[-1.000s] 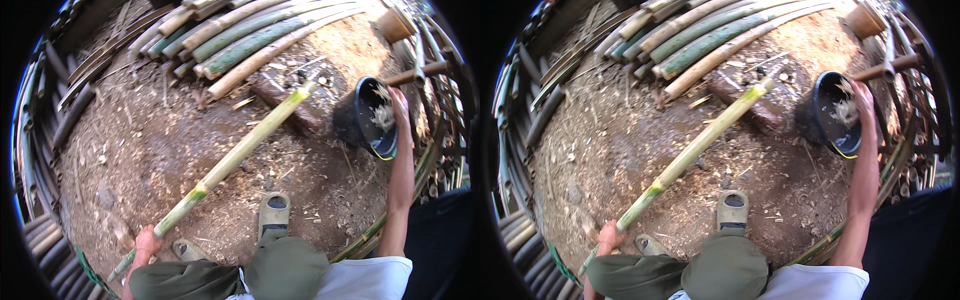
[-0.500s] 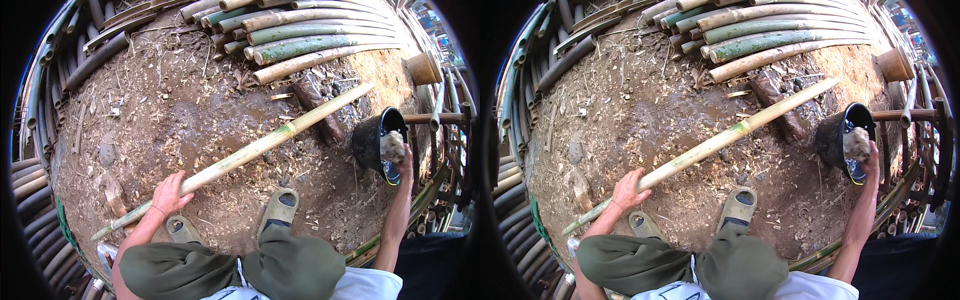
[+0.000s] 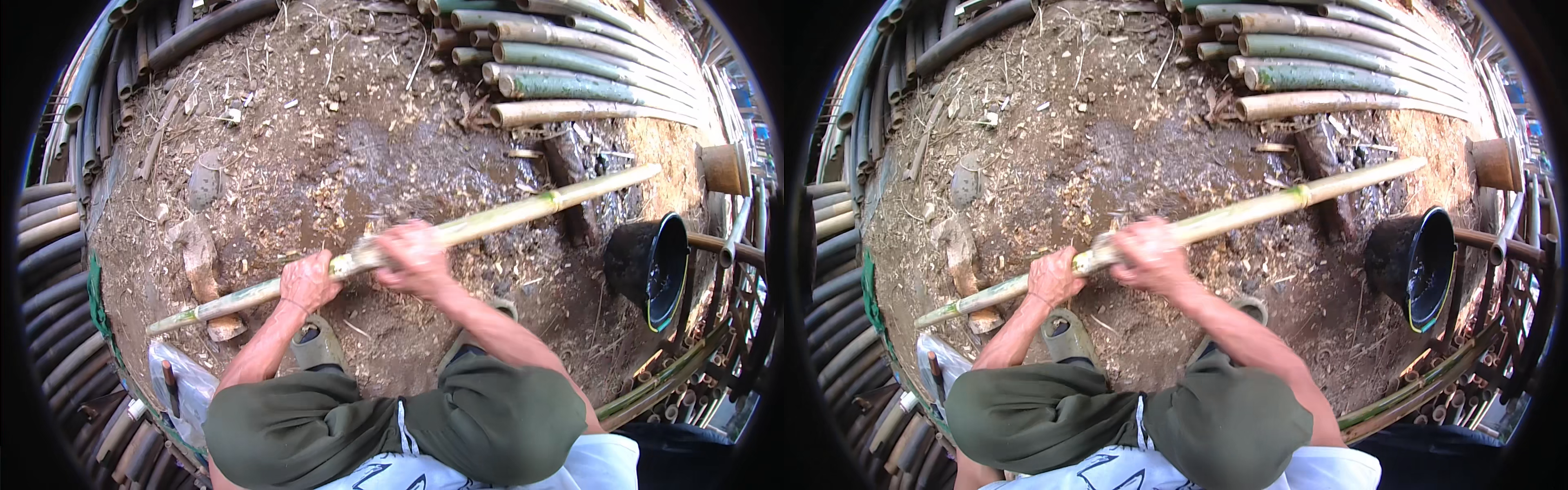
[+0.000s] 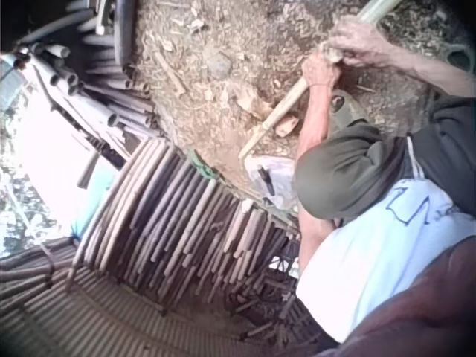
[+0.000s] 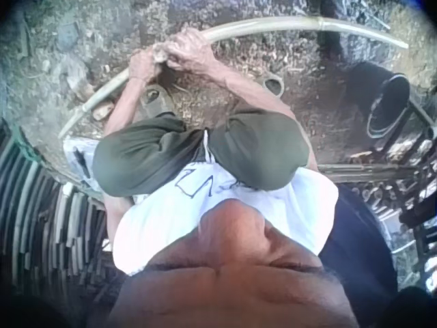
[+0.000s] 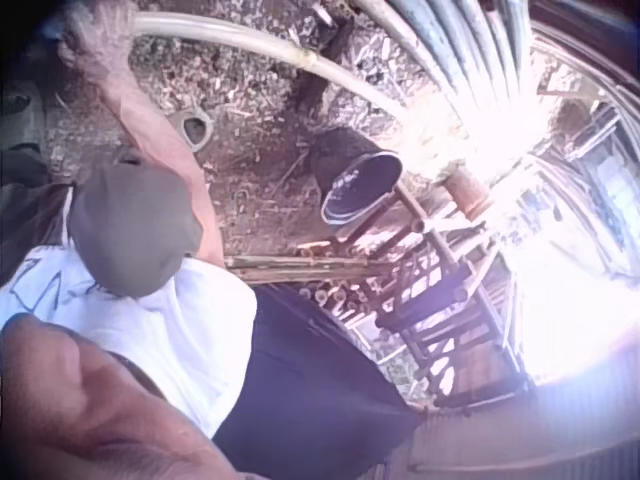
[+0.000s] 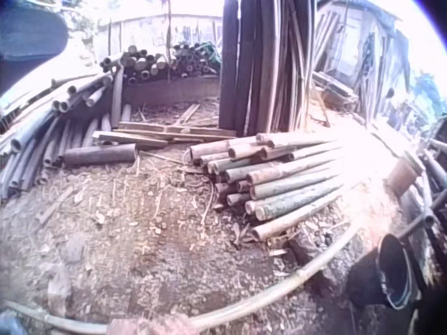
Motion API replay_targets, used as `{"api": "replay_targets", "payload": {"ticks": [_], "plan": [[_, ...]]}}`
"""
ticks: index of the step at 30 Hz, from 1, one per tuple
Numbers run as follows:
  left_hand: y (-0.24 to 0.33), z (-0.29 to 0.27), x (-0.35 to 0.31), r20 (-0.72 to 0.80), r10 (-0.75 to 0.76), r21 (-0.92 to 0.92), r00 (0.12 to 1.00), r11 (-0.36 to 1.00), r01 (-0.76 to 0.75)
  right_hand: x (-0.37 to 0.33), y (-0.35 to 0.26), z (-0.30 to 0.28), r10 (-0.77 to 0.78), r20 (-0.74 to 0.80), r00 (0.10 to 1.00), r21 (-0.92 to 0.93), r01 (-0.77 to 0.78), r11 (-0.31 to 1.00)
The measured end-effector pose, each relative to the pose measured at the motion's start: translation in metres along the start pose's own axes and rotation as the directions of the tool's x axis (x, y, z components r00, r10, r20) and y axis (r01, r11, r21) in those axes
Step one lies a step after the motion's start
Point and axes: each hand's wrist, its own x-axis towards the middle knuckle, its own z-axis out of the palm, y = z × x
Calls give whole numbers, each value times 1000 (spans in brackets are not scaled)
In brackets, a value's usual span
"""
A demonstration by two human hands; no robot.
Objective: The person cleans a bamboo pole by hand using a bundle of fibers and water from a bucket, scrubbing the length of the pole and occasionally wetting the fibers.
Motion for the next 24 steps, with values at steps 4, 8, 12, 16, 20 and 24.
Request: {"api": "replay_targets", "payload": {"ticks": [4, 8, 12, 16, 20, 24], "plan": [[-15, -19, 7, 225, 1, -88, 974, 996, 20, 0, -32, 36, -206, 125, 971, 68, 199, 978], [-21, 5, -27, -318, 54, -9, 946, 998, -60, -41, 96, -46, 37, -93, 995, -236, -58, 970], [-18, 15, -36, -494, 90, 136, 865, 990, -26, -38, 146, -110, 182, -285, 941, -434, -296, 851], [-25, 0, -4, 18, -51, -12, 999, 999, 51, 9, 7, 13, 12, -15, 1000, -102, -13, 995], [-51, -11, 20, 352, 66, -167, 934, 986, -7, 16, -47, 50, -153, 241, 958, 54, 144, 988], [-54, -28, 21, 474, 4, -280, 880, 949, 146, -22, 79, -31, 33, -22, 999, -205, -37, 978]]}}
